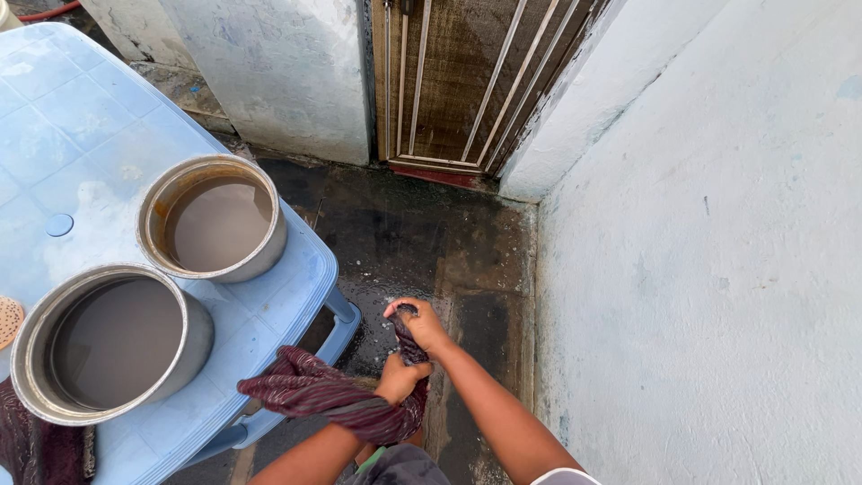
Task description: The person rinses a rug in a bowl of water, wrings it out by hand, and hangs it over a rack.
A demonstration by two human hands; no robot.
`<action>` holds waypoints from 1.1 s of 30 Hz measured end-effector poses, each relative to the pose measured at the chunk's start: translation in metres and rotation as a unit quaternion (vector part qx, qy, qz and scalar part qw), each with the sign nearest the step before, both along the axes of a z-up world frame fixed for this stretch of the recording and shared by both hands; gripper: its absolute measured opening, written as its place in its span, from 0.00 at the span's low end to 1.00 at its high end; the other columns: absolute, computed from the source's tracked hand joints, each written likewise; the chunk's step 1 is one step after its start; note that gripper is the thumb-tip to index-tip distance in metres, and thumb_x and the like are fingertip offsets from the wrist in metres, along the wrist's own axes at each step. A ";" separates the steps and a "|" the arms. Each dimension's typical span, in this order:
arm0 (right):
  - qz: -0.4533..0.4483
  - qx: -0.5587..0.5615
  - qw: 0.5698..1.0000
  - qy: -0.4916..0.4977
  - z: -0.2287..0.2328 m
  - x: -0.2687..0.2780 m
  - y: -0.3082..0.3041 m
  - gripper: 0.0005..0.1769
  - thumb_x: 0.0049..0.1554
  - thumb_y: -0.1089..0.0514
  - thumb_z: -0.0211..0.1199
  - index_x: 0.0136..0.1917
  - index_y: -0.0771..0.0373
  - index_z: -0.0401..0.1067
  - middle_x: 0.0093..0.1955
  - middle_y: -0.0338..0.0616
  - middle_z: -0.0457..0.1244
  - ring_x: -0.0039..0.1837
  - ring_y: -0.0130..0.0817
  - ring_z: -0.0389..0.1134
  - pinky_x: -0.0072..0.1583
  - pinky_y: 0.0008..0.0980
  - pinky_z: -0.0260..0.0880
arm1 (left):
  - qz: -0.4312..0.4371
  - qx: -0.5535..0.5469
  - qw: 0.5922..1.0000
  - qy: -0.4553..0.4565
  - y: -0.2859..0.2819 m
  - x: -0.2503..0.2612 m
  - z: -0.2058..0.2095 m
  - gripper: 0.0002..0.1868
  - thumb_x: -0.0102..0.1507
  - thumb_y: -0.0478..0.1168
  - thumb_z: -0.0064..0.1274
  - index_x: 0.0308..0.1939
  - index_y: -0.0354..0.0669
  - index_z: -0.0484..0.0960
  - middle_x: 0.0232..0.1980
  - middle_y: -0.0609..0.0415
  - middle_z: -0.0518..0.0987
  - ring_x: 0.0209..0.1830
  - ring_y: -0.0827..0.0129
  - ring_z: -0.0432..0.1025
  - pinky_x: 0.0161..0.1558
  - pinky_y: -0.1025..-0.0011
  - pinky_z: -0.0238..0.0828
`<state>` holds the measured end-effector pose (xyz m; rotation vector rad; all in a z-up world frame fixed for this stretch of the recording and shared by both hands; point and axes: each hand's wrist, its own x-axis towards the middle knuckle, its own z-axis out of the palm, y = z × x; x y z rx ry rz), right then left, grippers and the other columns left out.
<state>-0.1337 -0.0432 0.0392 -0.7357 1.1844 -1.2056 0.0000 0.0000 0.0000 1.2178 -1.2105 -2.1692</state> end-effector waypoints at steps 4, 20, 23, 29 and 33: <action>-0.090 -0.022 0.950 0.300 -0.050 0.021 0.002 0.15 0.53 0.72 0.52 0.46 0.64 0.79 0.47 0.47 0.74 0.50 0.38 0.74 0.55 0.35 0.70 | -0.010 -0.094 0.986 -0.139 -0.002 -0.007 -0.050 0.19 0.55 0.38 0.67 0.39 0.19 0.83 0.31 0.44 0.83 0.25 0.62 0.75 0.29 0.62 0.68; 0.026 0.084 0.991 -0.104 0.071 -0.055 -0.009 0.33 0.64 0.35 0.55 0.76 0.51 0.68 0.67 0.67 0.60 0.64 0.54 0.68 0.66 0.58 0.69 | 0.020 0.289 0.944 0.158 -0.006 -0.007 0.112 0.10 0.61 0.38 0.58 0.42 0.41 0.74 0.33 0.53 0.76 0.29 0.61 0.73 0.25 0.58 0.70; 0.105 -0.132 0.913 -0.371 0.113 -0.040 -0.021 0.35 0.64 0.41 0.54 0.83 0.45 0.63 0.78 0.60 0.54 0.70 0.62 0.59 0.64 0.69 0.61 | -0.036 0.446 0.840 0.306 -0.001 -0.011 0.160 0.08 0.64 0.40 0.52 0.45 0.46 0.73 0.36 0.56 0.74 0.32 0.64 0.72 0.26 0.62 0.70; 0.159 -0.396 0.673 -0.603 0.186 0.001 -0.005 0.27 0.70 0.33 0.50 0.76 0.43 0.66 0.85 0.47 0.45 0.84 0.68 0.38 0.71 0.83 0.54 | -0.044 0.503 0.677 0.536 0.003 -0.013 0.215 0.18 0.66 0.43 0.48 0.57 0.41 0.66 0.41 0.53 0.71 0.39 0.63 0.72 0.31 0.62 0.74; 0.110 -0.380 0.782 -0.482 0.198 -0.012 0.029 0.23 0.62 0.41 0.66 0.63 0.57 0.74 0.67 0.49 0.59 0.71 0.54 0.59 0.62 0.63 0.69 | -0.094 0.488 0.706 0.505 0.009 0.002 0.244 0.22 0.66 0.42 0.46 0.63 0.44 0.64 0.41 0.53 0.71 0.39 0.64 0.73 0.33 0.62 0.75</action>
